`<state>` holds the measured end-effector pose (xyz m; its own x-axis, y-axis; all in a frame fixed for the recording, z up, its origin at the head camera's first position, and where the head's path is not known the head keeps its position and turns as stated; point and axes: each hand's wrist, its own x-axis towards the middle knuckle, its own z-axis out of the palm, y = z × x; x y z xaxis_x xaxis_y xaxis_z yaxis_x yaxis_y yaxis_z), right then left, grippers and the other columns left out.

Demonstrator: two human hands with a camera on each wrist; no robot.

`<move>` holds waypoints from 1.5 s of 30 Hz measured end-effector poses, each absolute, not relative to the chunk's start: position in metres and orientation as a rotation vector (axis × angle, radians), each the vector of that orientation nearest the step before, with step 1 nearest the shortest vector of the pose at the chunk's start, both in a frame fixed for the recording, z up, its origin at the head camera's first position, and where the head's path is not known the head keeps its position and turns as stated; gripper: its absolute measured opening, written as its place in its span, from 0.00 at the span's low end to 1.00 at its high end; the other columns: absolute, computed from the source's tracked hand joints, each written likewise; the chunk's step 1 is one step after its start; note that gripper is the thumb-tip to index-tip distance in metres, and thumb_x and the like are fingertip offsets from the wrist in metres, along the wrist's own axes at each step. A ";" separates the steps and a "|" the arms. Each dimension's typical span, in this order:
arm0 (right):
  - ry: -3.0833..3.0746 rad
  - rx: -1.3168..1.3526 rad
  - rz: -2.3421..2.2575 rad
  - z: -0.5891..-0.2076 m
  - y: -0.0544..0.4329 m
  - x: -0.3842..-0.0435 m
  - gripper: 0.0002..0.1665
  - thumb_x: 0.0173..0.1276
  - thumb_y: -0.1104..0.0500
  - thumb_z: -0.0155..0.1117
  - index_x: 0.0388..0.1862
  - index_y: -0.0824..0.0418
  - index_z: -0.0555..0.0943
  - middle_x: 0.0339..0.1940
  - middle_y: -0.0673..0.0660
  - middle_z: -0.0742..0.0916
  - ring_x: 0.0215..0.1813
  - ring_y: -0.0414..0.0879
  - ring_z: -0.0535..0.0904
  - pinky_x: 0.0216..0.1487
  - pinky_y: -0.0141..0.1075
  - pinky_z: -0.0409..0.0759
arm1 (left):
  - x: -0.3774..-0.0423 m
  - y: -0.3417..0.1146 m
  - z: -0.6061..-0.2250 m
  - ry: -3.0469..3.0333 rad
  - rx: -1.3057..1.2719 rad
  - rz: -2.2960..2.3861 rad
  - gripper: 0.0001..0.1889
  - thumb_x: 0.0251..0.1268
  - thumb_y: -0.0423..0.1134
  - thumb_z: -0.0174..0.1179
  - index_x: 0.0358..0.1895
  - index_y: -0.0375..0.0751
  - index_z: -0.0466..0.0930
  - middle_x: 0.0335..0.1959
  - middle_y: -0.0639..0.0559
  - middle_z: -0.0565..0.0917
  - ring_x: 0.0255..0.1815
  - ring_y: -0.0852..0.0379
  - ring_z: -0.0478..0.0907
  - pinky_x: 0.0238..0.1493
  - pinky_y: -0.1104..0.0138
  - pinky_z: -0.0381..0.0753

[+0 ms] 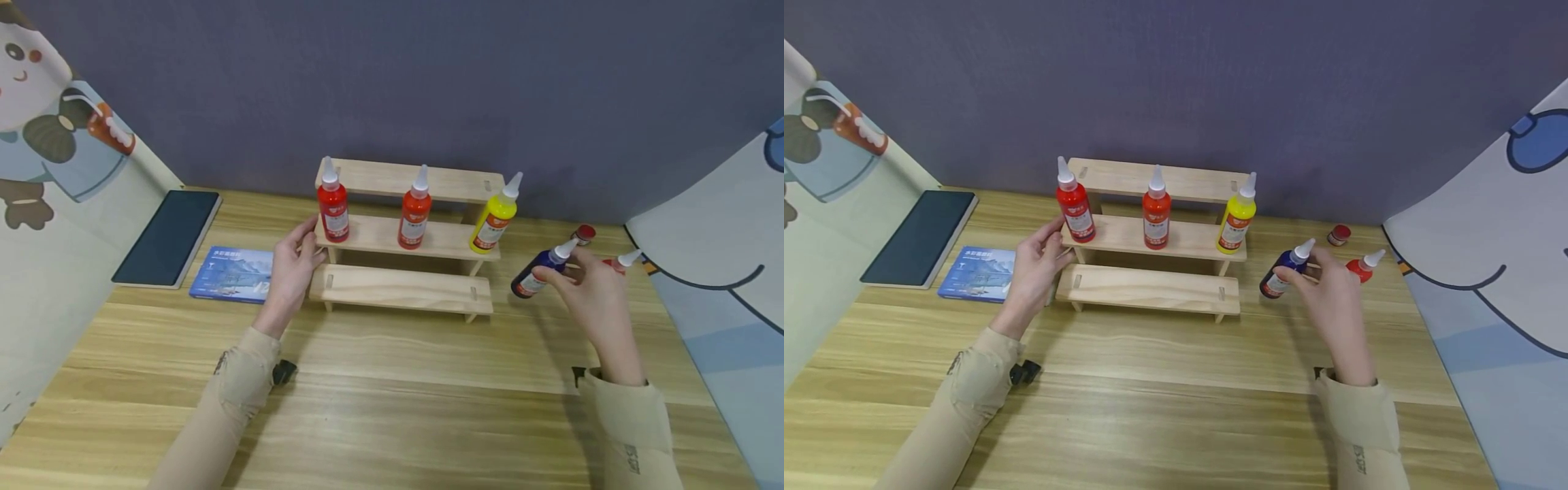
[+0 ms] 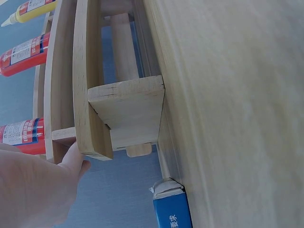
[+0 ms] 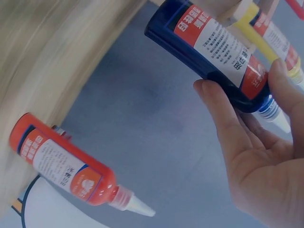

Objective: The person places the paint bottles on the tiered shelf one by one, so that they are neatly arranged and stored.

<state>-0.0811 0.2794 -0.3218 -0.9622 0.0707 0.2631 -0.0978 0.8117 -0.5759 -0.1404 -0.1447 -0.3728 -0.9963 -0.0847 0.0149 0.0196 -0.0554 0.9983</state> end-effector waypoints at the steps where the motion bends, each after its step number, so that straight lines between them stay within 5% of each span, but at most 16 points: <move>1: -2.730 0.017 0.893 -0.321 0.277 -0.080 0.27 0.72 0.58 0.78 0.59 0.75 0.80 0.51 0.77 0.88 0.54 0.74 0.87 0.51 0.63 0.87 | -0.140 -0.145 -0.373 -2.108 0.072 -2.232 0.24 0.90 0.32 0.40 0.82 0.29 0.62 0.83 0.34 0.63 0.78 0.39 0.69 0.72 0.61 0.81; 10: -2.741 0.048 0.955 -0.315 0.263 -0.074 0.25 0.73 0.56 0.78 0.59 0.71 0.81 0.52 0.74 0.89 0.55 0.72 0.87 0.50 0.64 0.88 | -0.140 -0.145 -0.374 -2.105 0.070 -2.231 0.24 0.90 0.32 0.40 0.81 0.29 0.63 0.82 0.34 0.63 0.78 0.40 0.69 0.73 0.60 0.80; 33: -2.679 0.180 1.054 -0.317 0.222 -0.071 0.23 0.68 0.61 0.81 0.54 0.73 0.84 0.50 0.71 0.90 0.52 0.67 0.89 0.47 0.48 0.91 | -0.140 -0.145 -0.373 -2.102 0.070 -2.239 0.24 0.90 0.31 0.40 0.82 0.28 0.61 0.83 0.34 0.62 0.79 0.41 0.67 0.73 0.60 0.80; 45: -2.656 0.162 1.047 -0.325 0.210 -0.073 0.26 0.67 0.60 0.82 0.57 0.74 0.83 0.51 0.71 0.90 0.51 0.66 0.90 0.46 0.51 0.93 | -0.141 -0.145 -0.373 -2.107 0.063 -2.228 0.24 0.90 0.31 0.40 0.82 0.29 0.62 0.83 0.34 0.62 0.80 0.41 0.66 0.73 0.60 0.80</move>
